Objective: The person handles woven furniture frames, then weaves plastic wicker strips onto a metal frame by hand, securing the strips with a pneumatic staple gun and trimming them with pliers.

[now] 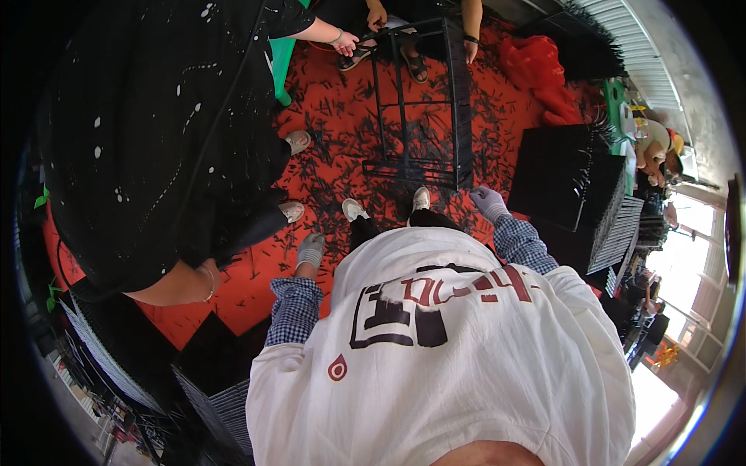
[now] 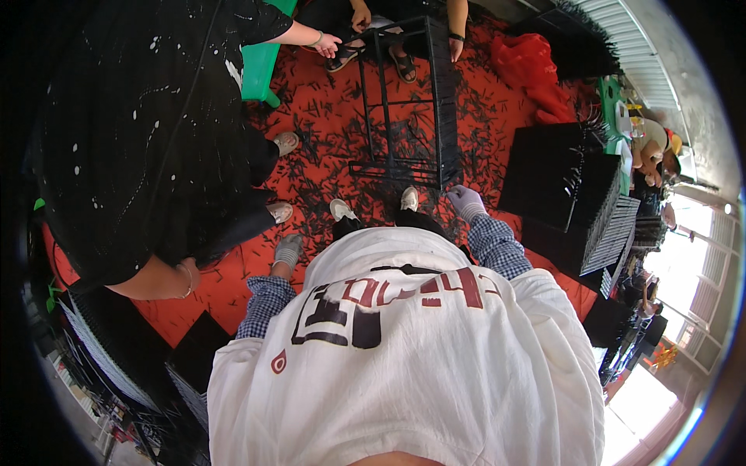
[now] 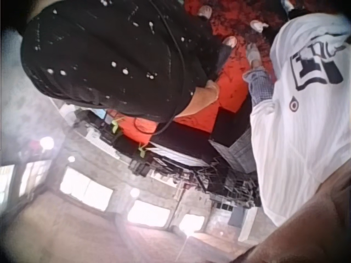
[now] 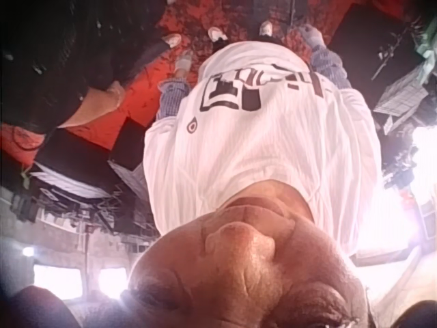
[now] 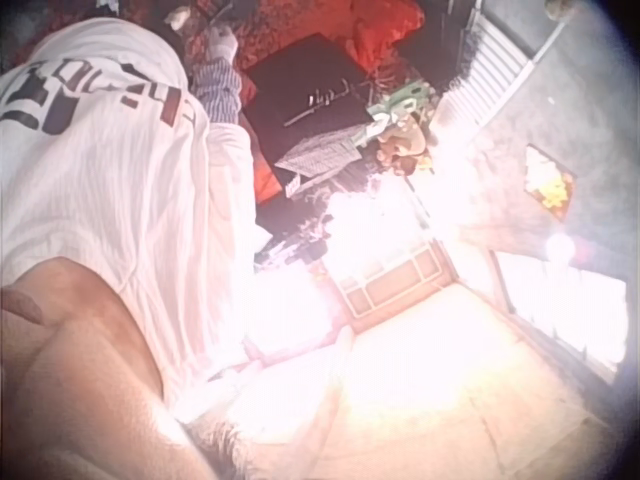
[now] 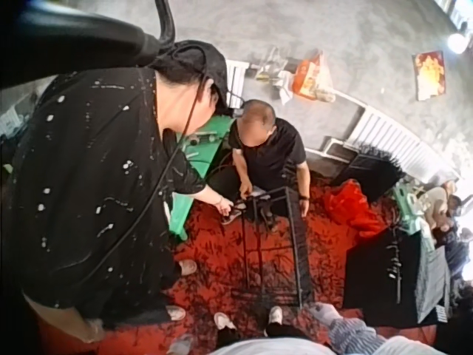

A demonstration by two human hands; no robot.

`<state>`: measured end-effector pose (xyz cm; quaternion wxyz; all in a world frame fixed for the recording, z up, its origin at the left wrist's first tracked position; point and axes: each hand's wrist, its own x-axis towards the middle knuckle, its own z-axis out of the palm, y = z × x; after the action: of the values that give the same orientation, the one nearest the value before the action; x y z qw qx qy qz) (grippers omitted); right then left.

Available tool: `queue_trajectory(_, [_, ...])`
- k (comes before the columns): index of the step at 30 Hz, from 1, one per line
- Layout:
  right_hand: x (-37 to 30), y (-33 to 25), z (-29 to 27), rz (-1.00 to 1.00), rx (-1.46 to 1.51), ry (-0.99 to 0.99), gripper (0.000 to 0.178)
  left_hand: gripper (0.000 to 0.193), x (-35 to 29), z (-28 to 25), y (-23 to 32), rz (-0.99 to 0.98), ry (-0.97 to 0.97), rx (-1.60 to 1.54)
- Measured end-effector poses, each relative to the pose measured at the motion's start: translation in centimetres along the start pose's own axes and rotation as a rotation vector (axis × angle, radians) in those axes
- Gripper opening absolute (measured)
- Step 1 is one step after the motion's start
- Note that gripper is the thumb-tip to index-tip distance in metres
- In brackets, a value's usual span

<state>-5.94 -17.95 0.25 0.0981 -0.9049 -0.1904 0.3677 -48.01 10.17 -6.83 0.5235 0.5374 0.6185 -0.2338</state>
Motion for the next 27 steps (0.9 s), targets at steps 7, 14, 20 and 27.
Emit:
queue_trajectory(7, [0.6, 1.1, 0.7, -0.009, 0.037, 0.013, 0.031, 0.030, 1.1, 0.7, 0.1, 0.072, 0.032, -0.142])
queue_trajectory(14, [0.8, 2.0, 1.2, -0.045, 0.069, 0.061, 0.031, 0.034, 4.0, 0.7, -0.9, 0.141, -0.054, 0.039])
queue_trajectory(20, [2.0, 2.7, 1.7, -0.060, 0.073, 0.010, 0.033, 0.041, 5.8, 0.4, -4.3, 0.465, 0.150, 0.613])
queue_trajectory(27, [3.2, 5.5, 0.5, -0.050, 0.087, -0.038, 0.035, 0.036, 0.5, 1.9, 1.7, 0.121, 0.021, -0.058])
